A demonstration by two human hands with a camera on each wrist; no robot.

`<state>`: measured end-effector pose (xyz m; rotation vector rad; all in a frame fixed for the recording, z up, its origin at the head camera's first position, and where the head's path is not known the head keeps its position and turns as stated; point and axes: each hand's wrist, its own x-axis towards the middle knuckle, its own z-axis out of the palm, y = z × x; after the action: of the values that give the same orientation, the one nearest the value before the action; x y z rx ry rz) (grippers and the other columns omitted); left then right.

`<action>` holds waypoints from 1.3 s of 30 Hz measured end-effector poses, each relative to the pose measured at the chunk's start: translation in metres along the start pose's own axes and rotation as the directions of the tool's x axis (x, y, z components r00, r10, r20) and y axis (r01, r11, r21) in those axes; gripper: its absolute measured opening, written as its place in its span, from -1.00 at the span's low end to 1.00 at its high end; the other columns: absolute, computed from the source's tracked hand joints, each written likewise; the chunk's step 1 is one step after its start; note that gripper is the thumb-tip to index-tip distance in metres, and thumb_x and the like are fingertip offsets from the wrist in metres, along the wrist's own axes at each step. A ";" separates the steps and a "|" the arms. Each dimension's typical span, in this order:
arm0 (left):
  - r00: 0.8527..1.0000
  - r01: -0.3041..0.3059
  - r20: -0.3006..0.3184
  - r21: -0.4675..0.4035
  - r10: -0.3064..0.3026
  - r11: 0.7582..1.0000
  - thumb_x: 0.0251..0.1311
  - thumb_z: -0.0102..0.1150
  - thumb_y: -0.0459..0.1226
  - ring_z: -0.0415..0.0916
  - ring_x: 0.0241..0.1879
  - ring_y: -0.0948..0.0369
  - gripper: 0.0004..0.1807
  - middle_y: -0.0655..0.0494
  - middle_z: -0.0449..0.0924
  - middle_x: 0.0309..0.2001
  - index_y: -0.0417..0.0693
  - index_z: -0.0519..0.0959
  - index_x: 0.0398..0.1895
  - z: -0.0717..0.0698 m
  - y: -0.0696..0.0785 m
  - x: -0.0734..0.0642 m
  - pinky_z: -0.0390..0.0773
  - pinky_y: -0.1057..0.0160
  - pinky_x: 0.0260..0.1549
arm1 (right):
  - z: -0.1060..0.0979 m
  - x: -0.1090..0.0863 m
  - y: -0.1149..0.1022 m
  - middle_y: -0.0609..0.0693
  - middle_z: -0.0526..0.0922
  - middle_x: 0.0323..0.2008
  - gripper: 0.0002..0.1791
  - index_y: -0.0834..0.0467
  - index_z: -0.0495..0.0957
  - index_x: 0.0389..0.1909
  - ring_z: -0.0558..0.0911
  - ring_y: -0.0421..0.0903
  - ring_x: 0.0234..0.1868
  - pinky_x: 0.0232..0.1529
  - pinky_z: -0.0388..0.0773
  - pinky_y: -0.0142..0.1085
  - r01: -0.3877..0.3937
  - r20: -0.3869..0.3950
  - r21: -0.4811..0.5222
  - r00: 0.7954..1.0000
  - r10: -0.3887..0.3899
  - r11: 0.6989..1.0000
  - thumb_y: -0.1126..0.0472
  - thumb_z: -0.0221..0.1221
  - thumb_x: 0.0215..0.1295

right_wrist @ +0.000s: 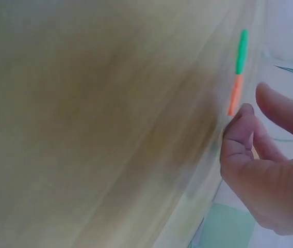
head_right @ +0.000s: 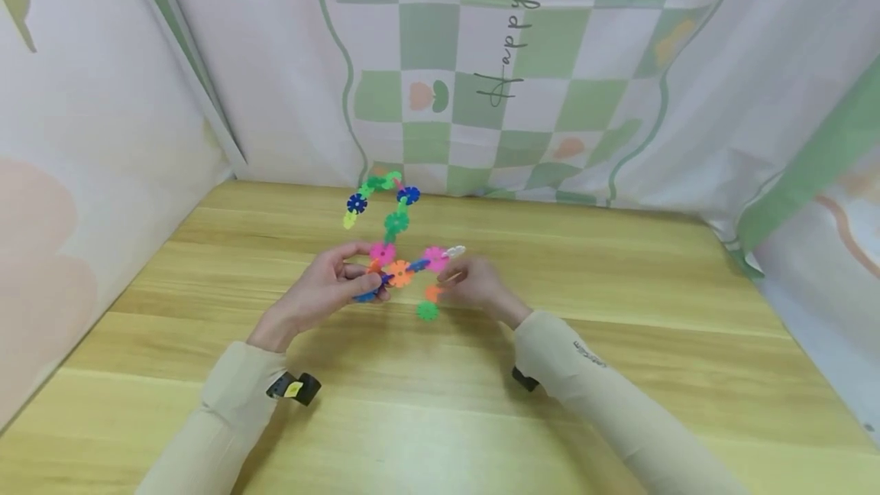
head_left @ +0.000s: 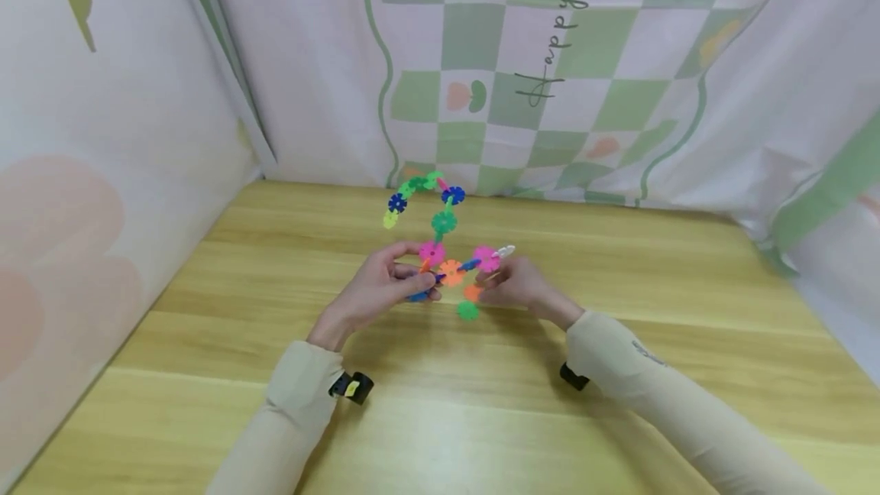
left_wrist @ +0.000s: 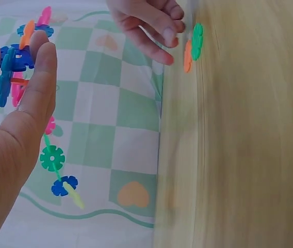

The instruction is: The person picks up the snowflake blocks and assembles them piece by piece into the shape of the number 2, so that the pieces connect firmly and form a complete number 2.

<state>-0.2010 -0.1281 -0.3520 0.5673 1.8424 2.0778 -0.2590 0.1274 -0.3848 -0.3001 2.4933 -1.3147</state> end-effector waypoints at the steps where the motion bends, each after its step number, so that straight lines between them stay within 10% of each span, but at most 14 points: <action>1: 1.000 0.002 0.001 0.003 -0.002 1.000 0.31 0.10 -0.44 0.67 -0.27 0.12 -0.56 -0.13 0.69 -0.24 -0.28 0.32 0.24 0.001 0.000 0.001 0.54 -0.01 0.00 | 0.001 0.002 0.001 0.15 0.67 -0.28 -0.64 0.35 0.60 -0.14 0.60 -0.12 -0.33 -0.27 0.61 -0.31 0.000 0.005 -0.007 1.000 0.000 1.000 0.40 0.40 -0.03; 14: 0.999 0.035 0.009 0.050 -0.036 0.998 0.32 0.09 -0.40 0.66 -0.25 0.07 -0.53 -0.28 0.65 -0.21 -0.26 0.29 0.27 0.005 0.000 0.008 0.57 0.06 -0.02 | 0.000 0.006 0.005 0.02 0.52 -0.53 -0.66 0.25 0.53 -0.28 0.43 -0.12 -0.52 -0.45 0.47 -0.32 0.017 0.003 -0.188 1.000 -0.017 0.982 0.38 0.42 -0.11; 26: 0.999 0.049 0.002 0.044 -0.049 0.998 0.31 0.13 -0.36 0.66 -0.25 0.13 -0.55 -0.24 0.66 -0.20 -0.27 0.31 0.22 0.004 -0.008 0.006 0.54 -0.01 0.01 | -0.025 -0.015 0.014 0.10 0.62 -0.40 -0.78 0.42 0.36 -0.16 0.69 -0.01 -0.31 -0.17 0.65 -0.13 0.075 0.023 0.234 0.996 -0.083 0.969 0.46 0.17 0.25; 39: 0.999 0.047 -0.023 0.127 -0.045 0.991 0.31 0.13 -0.38 0.59 -0.14 -0.25 -0.58 -0.45 0.57 -0.10 -0.20 0.37 0.22 -0.004 -0.014 0.001 0.59 0.10 -0.04 | -0.052 -0.050 -0.006 -0.04 0.70 -0.29 -0.68 0.40 0.42 0.00 0.68 -0.14 -0.24 -0.12 0.62 -0.30 0.179 -0.110 0.363 0.983 -0.148 0.914 0.33 0.19 0.31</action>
<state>-0.2040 -0.1292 -0.3663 0.5315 1.9912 1.9536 -0.2309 0.1796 -0.3433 -0.3780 2.2531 -1.8652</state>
